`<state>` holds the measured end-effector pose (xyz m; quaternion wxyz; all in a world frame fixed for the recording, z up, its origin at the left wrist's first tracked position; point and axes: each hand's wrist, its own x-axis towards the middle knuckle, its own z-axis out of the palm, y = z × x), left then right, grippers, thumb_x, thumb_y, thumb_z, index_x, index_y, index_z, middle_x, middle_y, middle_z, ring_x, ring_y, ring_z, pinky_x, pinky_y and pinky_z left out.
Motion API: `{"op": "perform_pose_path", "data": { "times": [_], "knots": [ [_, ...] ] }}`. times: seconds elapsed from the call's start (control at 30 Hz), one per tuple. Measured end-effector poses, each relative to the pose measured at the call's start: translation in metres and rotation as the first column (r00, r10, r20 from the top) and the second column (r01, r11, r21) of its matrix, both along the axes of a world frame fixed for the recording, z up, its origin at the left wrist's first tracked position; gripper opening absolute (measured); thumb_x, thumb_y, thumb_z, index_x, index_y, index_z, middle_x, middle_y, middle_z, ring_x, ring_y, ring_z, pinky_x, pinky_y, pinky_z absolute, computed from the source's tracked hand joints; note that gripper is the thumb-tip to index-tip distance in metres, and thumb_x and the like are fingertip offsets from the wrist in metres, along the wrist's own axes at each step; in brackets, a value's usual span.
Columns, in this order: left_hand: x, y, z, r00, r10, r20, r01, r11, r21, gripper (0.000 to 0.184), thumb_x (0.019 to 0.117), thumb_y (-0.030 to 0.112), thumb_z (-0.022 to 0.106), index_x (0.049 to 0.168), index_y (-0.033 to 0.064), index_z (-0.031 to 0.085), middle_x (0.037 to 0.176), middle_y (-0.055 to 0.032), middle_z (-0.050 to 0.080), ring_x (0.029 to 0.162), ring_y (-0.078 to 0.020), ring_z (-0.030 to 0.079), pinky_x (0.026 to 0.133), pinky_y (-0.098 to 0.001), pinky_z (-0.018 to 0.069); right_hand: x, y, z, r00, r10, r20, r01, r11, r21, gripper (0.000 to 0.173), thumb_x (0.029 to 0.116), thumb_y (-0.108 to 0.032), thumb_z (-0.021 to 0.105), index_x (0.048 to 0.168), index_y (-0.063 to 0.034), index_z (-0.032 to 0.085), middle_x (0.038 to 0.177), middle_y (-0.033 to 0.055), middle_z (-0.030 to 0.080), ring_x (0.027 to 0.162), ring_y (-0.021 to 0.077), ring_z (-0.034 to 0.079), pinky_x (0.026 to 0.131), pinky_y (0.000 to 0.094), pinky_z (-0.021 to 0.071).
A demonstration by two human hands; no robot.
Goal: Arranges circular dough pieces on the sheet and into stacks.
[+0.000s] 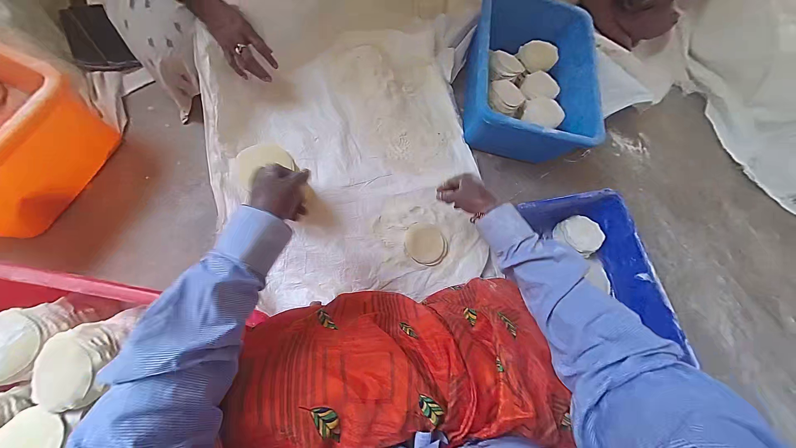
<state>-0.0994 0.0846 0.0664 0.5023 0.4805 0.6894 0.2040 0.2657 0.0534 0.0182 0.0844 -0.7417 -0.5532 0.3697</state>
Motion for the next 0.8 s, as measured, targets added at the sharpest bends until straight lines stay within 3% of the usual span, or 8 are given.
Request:
{"op": "perform_pose_path", "data": {
  "times": [0.1,0.23,0.37,0.47,0.6,0.73,0.8],
  "knots": [
    [0.077,-0.014,-0.008,0.974,-0.213,0.082,0.224,0.959,-0.172,0.040,0.1107,0.030,0.044,0.134,-0.0010,0.055,0.103,-0.0211,0.066,0.084,-0.0289,0.065,0.078,-0.0470,0.0551,0.011,-0.034,-0.038,0.992,0.034,0.119,-0.014,0.986,-0.165,0.039,0.0976,-0.030,0.072,0.119,0.0031,0.071,0.120,0.0274,0.068,0.117,0.0429,0.063,0.102,0.0638,0.0456],
    [0.149,-0.029,-0.050,0.966,-0.256,0.032,0.248,0.885,-0.394,0.038,0.1097,0.024,0.043,0.135,-0.0015,0.055,0.120,-0.0220,0.066,0.102,-0.0324,0.067,0.089,-0.0506,0.0534,-0.011,-0.052,-0.046,0.951,0.027,0.307,0.062,0.959,-0.276,0.060,0.0964,-0.051,0.067,0.122,0.0028,0.067,0.126,0.0263,0.066,0.124,0.0411,0.062,0.100,0.0615,0.0484],
    [0.188,-0.046,-0.091,0.933,-0.355,-0.059,0.301,0.860,-0.412,0.037,0.1094,0.018,0.041,0.139,0.0001,0.055,0.134,-0.0242,0.060,0.120,-0.0393,0.061,0.099,-0.0579,0.0498,-0.014,-0.054,-0.049,0.964,-0.081,0.252,0.150,0.952,-0.268,0.067,0.0912,-0.060,0.070,0.119,0.0013,0.067,0.123,0.0252,0.066,0.120,0.0397,0.063,0.097,0.0603,0.0496],
    [0.198,-0.058,-0.099,0.923,-0.377,-0.072,0.331,0.877,-0.350,0.034,0.1066,0.009,0.045,0.137,0.0010,0.059,0.142,-0.0248,0.055,0.131,-0.0404,0.054,0.105,-0.0603,0.0457,-0.008,-0.056,-0.064,0.967,-0.232,0.107,0.253,0.927,-0.276,0.071,0.0857,-0.060,0.076,0.120,0.0010,0.067,0.125,0.0245,0.066,0.123,0.0396,0.061,0.101,0.0611,0.0474],
    [0.195,-0.063,-0.104,0.933,-0.359,-0.041,0.330,0.893,-0.306,0.035,0.1038,0.003,0.047,0.136,0.0014,0.060,0.144,-0.0245,0.053,0.131,-0.0395,0.054,0.105,-0.0579,0.0472,-0.013,-0.052,-0.069,0.951,-0.310,-0.017,0.290,0.905,-0.310,0.068,0.0820,-0.051,0.083,0.121,0.0026,0.066,0.125,0.0253,0.065,0.122,0.0391,0.061,0.103,0.0603,0.0465],
    [0.191,-0.066,-0.107,0.948,-0.319,-0.020,0.297,0.903,-0.312,0.033,0.1035,0.003,0.048,0.132,0.0033,0.064,0.137,-0.0235,0.059,0.126,-0.0389,0.058,0.102,-0.0578,0.0480,-0.026,-0.052,-0.061,0.996,-0.076,0.050,0.086,0.970,-0.226,0.051,0.0848,-0.039,0.084,0.115,0.0000,0.069,0.121,0.0244,0.066,0.120,0.0396,0.061,0.099,0.0605,0.0478],
    [0.185,-0.059,-0.114,0.972,-0.231,-0.041,0.209,0.933,-0.294,0.033,0.1034,0.004,0.045,0.130,0.0046,0.065,0.127,-0.0203,0.065,0.116,-0.0348,0.063,0.098,-0.0535,0.0489,-0.034,-0.053,-0.057,0.998,0.038,0.052,-0.031,0.991,-0.134,0.047,0.0840,-0.031,0.085,0.116,-0.0007,0.069,0.120,0.0242,0.067,0.119,0.0404,0.062,0.100,0.0599,0.0481]
  ]
}}
